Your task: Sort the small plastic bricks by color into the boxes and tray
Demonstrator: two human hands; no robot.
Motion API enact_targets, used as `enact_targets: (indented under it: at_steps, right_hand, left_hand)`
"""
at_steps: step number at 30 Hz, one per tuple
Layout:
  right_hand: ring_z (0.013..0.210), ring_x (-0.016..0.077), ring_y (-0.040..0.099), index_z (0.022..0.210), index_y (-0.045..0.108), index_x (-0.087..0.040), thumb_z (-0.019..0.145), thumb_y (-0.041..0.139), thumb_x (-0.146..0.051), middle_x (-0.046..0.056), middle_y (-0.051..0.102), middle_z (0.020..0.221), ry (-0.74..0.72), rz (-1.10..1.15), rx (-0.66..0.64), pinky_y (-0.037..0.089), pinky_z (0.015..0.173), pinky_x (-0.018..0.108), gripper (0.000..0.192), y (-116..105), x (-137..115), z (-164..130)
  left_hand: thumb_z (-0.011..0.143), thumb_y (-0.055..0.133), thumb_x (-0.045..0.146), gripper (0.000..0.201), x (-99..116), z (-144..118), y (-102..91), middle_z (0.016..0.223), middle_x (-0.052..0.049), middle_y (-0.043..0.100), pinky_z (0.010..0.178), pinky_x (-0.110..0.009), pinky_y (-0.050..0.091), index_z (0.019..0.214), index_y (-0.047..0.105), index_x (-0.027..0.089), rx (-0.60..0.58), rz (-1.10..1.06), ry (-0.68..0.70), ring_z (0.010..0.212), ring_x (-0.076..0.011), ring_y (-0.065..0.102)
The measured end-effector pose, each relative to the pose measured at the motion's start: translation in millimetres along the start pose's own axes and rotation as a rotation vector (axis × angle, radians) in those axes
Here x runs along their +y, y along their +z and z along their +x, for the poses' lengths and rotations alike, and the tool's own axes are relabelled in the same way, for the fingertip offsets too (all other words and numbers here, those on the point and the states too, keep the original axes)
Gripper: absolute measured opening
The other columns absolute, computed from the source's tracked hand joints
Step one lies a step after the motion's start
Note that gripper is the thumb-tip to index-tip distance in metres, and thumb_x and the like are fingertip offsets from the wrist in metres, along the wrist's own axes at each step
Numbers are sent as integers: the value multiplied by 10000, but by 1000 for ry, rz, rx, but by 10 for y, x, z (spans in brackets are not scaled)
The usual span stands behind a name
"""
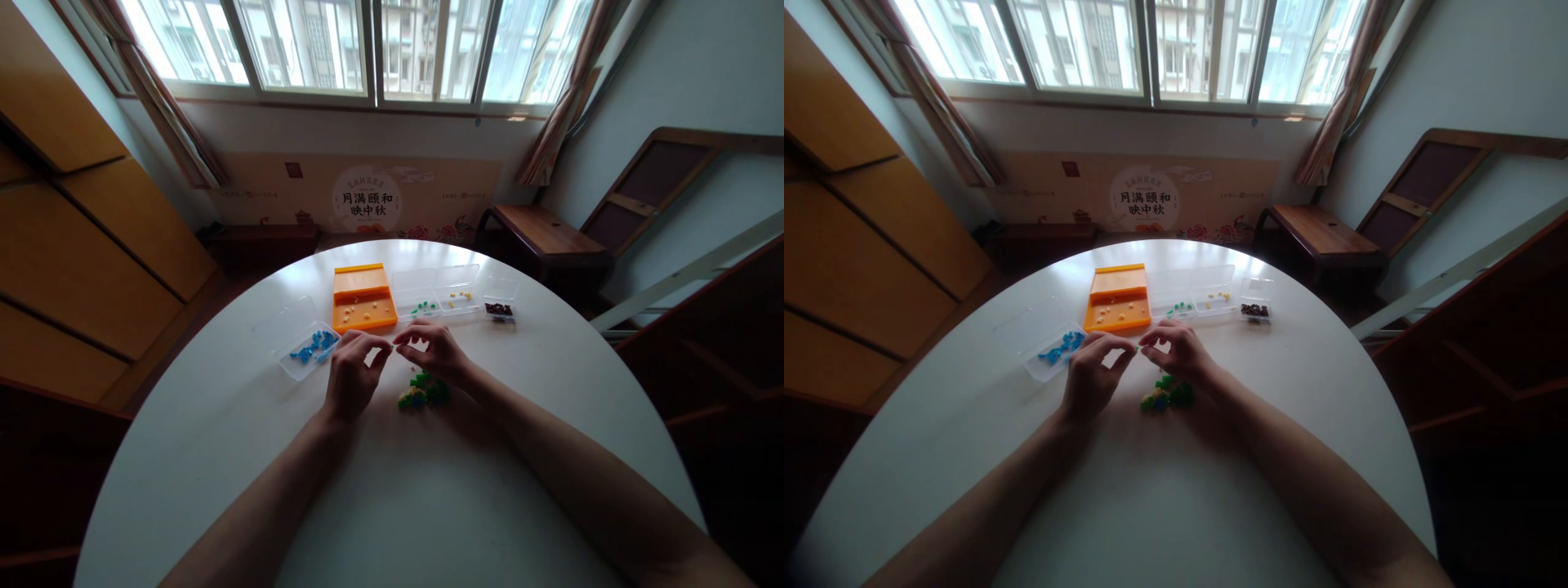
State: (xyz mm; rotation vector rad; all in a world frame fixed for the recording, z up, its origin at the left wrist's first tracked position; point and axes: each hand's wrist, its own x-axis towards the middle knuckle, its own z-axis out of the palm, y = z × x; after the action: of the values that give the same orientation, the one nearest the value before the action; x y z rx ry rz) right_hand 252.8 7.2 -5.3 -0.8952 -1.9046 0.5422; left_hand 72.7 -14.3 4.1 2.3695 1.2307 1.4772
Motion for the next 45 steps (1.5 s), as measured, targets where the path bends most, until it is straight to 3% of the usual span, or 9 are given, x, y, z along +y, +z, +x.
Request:
enact_targets:
  at_steps: [6,12,15,22,29,32,35,39,45]
  right_hand:
    - [709,145,570,786,694,-192,804,645,-141,20,630,739,-96,-45,4,468,684,281,74,17,-28,4]
    - [722,149,569,762,687,-205,806,641,-145,13,632,743,-92,-80,8,467,697,278,87,5,-20,7]
    - [743,162,573,757,689,-214,811,637,-174,14,634,744,-47,-139,102,471,714,291,85,-29,37,53]
    - [691,191,553,783,707,-195,809,613,-223,34,670,756,177,-363,464,469,736,341,102,-209,362,241]
    - [706,205,570,872,733,-175,812,581,-218,63,694,830,255,-406,473,472,740,355,169,-292,535,213]
    - [697,200,567,860,730,-177,812,575,-222,62,693,836,253,-387,487,476,726,349,168,-305,534,169]
    - [680,197,558,844,726,-179,805,575,-220,57,685,804,241,-391,487,474,733,353,161,-313,510,131]
    - [678,199,553,837,724,-174,806,566,-220,59,676,783,230,-397,486,473,736,358,167,-306,489,102]
    - [710,199,561,836,720,-187,815,560,-224,50,670,785,226,-391,442,475,746,347,166,-287,490,80]
  left_hand:
    - [808,654,185,53,-27,-21,9,731,-14,629,693,-276,486,755,650,186,11,-12,-37,714,-155,577]
    - [787,687,208,70,-35,-33,13,724,-6,638,713,-290,476,750,631,191,6,28,-57,735,-165,579]
    - [792,689,216,83,-23,-30,8,725,-4,644,723,-301,469,753,619,192,-10,42,-46,733,-166,569]
    - [811,667,232,114,-14,-30,13,698,-7,621,688,-306,452,728,604,187,-60,53,15,714,-172,542]
    - [839,637,230,61,-38,-49,33,763,-26,666,736,-335,452,795,629,190,-152,69,102,773,-190,544]
    - [868,591,219,75,-11,-54,33,870,-44,681,782,-351,452,894,658,197,-231,52,147,831,-193,556]
    - [894,517,173,217,37,-59,24,1031,-62,671,852,-383,434,1030,672,240,-389,78,203,964,-215,551]
    - [857,525,119,408,80,-74,22,1297,-59,566,971,-469,375,1187,627,337,-582,158,229,1193,-290,453]
    - [842,584,169,373,64,-98,49,1362,-41,524,1012,-495,349,1167,634,345,-610,151,232,1258,-315,415]
